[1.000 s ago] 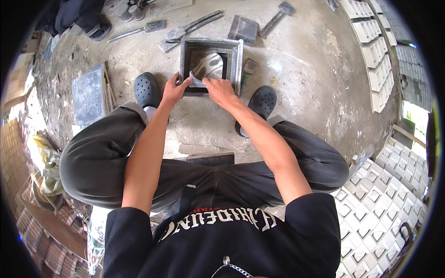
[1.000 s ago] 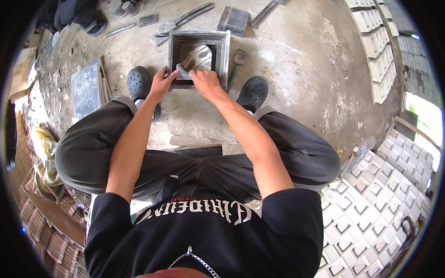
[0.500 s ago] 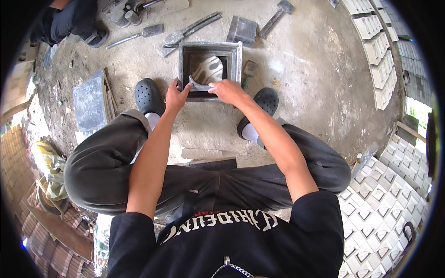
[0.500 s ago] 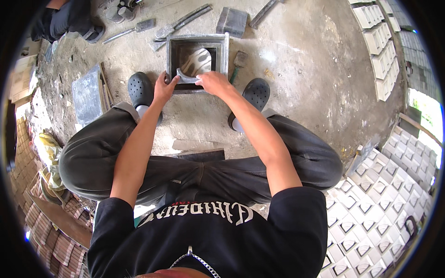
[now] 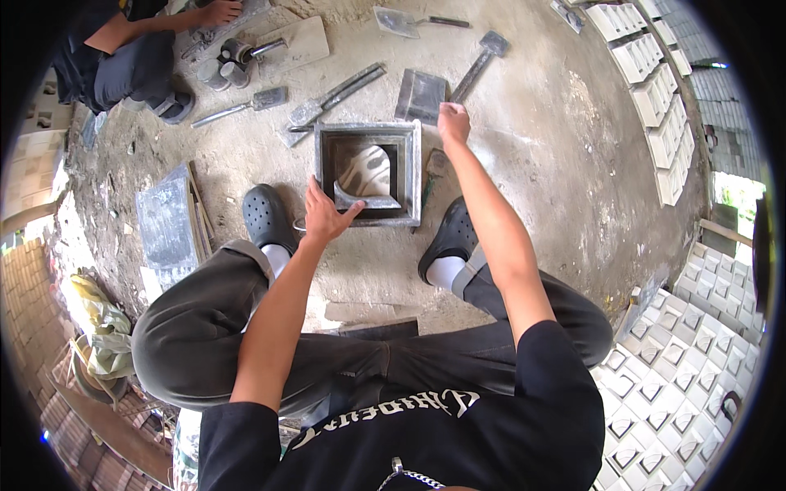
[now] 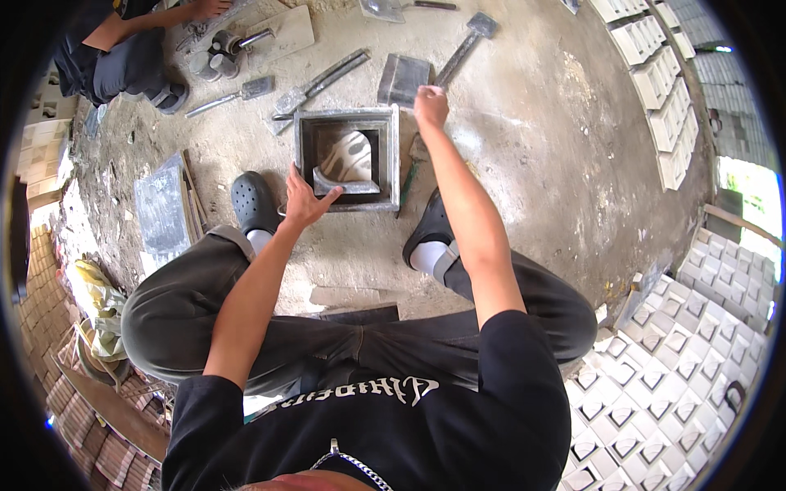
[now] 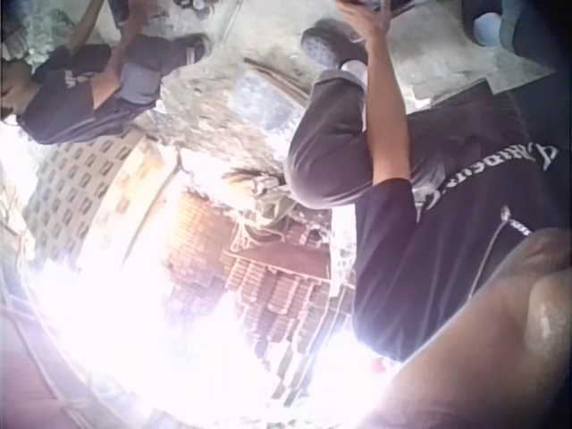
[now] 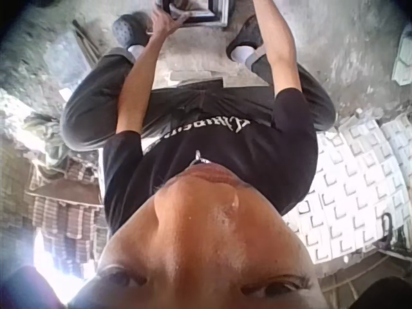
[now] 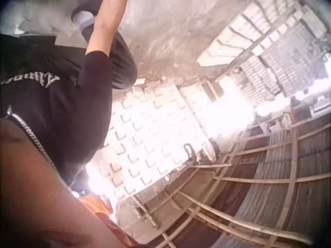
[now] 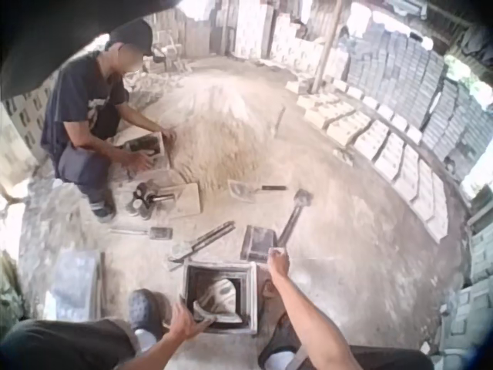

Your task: The person prepares a mold by wiping its interior, places decorative inserts inside, and then fills the mold with a concrete mixture using a trowel.

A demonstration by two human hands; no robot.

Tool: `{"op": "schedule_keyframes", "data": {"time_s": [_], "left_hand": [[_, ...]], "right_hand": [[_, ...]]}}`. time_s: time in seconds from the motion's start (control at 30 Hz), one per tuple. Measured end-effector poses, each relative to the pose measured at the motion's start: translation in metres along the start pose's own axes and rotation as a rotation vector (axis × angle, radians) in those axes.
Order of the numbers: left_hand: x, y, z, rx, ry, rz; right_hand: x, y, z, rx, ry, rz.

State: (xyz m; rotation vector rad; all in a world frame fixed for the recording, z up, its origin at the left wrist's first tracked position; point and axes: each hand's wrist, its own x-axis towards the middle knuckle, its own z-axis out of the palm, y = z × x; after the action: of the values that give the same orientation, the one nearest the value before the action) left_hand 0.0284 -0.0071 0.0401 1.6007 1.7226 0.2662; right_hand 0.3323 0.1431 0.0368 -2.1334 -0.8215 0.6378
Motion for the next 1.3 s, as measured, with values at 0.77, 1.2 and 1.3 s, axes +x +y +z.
{"op": "schedule_keyframes", "data": {"time_s": [0.77,1.2,1.3], "left_hand": [[0.004,0.012,-0.002,0.082,-0.108,-0.203],[0.005,0.161,-0.031,-1.243,0.095,0.176],[0.006,0.149,-0.042,-1.500,-0.036,-0.054]], "right_hand": [[0.019,-0.046,-0.048,0.434,0.180,-0.150],[-0.167,-0.128,-0.130,0.450,-0.235,-0.078],[-0.179,-0.125,-0.127,0.331,-0.413,-0.084]]}}
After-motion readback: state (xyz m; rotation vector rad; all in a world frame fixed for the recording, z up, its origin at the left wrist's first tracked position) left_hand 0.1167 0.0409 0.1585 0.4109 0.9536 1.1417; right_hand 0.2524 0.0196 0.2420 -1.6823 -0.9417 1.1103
